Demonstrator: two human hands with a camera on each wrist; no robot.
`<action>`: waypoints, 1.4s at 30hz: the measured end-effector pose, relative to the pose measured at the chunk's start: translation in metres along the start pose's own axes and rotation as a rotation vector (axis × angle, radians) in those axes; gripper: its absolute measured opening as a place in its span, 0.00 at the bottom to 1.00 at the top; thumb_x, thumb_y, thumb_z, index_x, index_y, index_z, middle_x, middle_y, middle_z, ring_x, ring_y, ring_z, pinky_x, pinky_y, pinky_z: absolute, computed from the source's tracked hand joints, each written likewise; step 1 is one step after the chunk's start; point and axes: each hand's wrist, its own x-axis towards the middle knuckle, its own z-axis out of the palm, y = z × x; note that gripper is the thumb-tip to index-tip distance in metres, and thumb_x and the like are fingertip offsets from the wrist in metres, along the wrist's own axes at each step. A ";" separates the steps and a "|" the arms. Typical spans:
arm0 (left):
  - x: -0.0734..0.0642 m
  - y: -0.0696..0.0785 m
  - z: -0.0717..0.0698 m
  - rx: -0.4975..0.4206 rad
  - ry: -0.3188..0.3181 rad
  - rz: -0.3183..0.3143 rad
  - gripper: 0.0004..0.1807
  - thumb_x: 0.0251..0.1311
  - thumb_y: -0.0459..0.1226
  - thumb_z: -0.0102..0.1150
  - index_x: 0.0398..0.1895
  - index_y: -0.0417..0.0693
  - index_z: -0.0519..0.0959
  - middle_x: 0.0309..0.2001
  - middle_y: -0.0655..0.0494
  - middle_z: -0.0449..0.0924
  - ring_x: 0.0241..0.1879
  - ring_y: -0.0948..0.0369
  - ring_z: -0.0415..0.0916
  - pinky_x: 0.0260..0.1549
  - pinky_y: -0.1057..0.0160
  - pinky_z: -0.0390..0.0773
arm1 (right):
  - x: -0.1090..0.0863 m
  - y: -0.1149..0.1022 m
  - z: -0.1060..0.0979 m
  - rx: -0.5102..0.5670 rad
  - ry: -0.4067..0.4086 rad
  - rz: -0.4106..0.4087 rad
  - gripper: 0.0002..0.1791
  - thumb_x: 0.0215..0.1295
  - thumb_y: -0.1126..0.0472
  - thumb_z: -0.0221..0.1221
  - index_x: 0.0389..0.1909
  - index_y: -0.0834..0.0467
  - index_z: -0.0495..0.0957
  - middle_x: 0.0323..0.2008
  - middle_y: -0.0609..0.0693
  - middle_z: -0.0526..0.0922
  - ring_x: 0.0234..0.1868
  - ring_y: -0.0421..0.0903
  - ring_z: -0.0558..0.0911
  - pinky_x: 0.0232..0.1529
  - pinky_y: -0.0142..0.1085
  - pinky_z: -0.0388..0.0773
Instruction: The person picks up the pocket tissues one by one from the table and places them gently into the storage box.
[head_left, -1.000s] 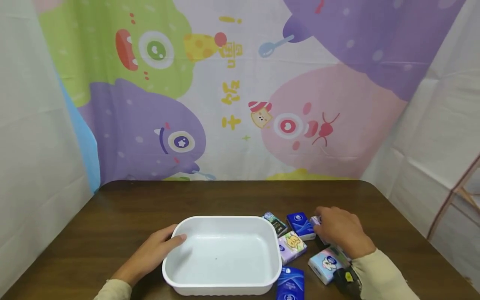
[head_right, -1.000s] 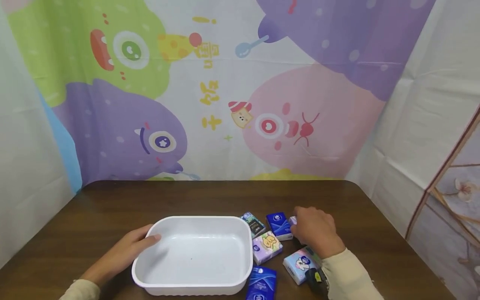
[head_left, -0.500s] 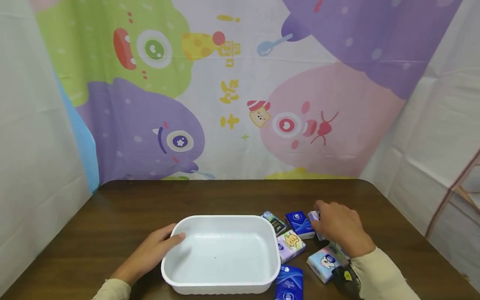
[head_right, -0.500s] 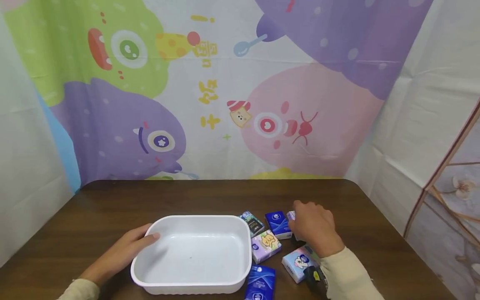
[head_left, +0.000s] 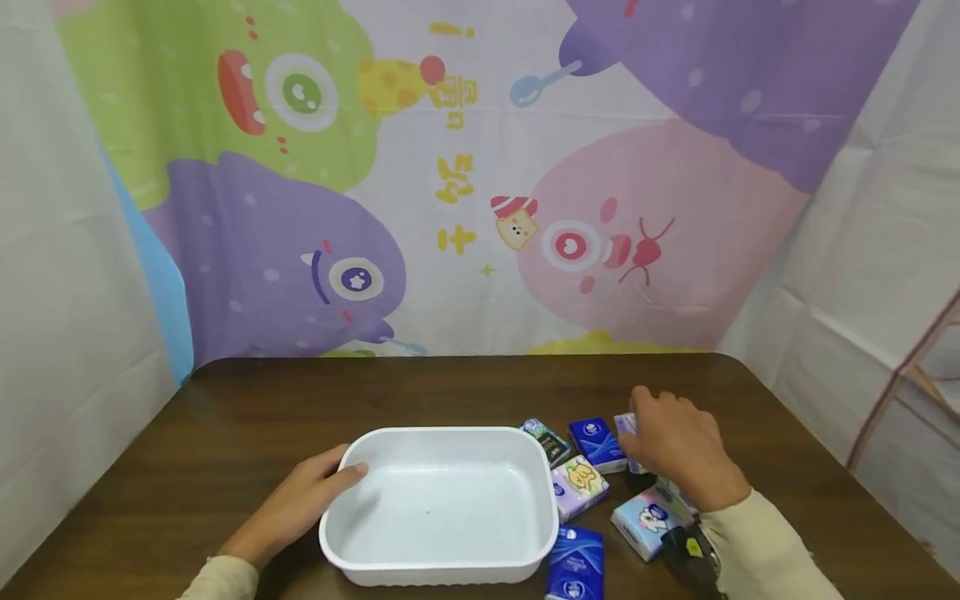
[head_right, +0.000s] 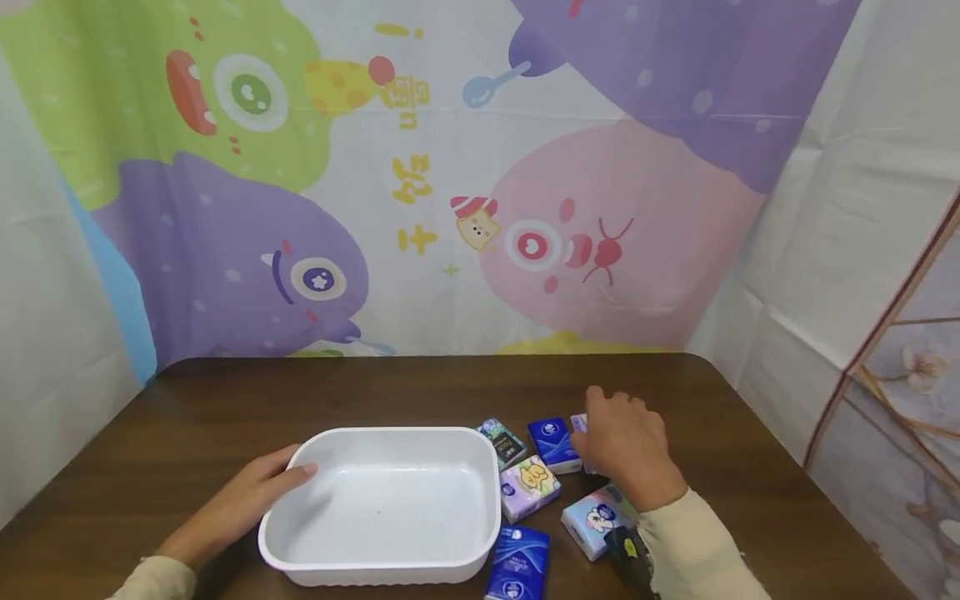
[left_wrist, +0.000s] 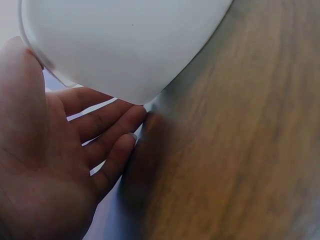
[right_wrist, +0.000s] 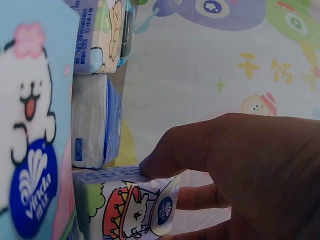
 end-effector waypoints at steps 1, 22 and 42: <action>0.000 0.000 0.000 0.000 0.000 0.002 0.25 0.71 0.47 0.57 0.65 0.43 0.74 0.54 0.49 0.81 0.45 0.59 0.79 0.42 0.64 0.79 | 0.000 0.000 -0.001 0.000 0.000 0.004 0.25 0.58 0.49 0.67 0.49 0.62 0.74 0.37 0.59 0.80 0.38 0.60 0.79 0.35 0.56 0.79; -0.005 -0.003 0.001 -0.024 -0.013 -0.030 0.27 0.73 0.47 0.54 0.66 0.39 0.72 0.52 0.47 0.81 0.45 0.57 0.80 0.39 0.63 0.80 | -0.006 -0.010 -0.010 -0.012 0.072 -0.034 0.27 0.59 0.46 0.66 0.46 0.64 0.73 0.32 0.58 0.79 0.32 0.57 0.79 0.29 0.54 0.80; -0.002 0.000 -0.001 -0.033 -0.005 0.003 0.26 0.75 0.49 0.49 0.65 0.39 0.73 0.49 0.48 0.82 0.44 0.58 0.80 0.41 0.64 0.80 | -0.006 -0.016 -0.011 0.015 0.121 -0.031 0.23 0.60 0.47 0.63 0.44 0.62 0.73 0.27 0.54 0.76 0.28 0.53 0.75 0.24 0.48 0.76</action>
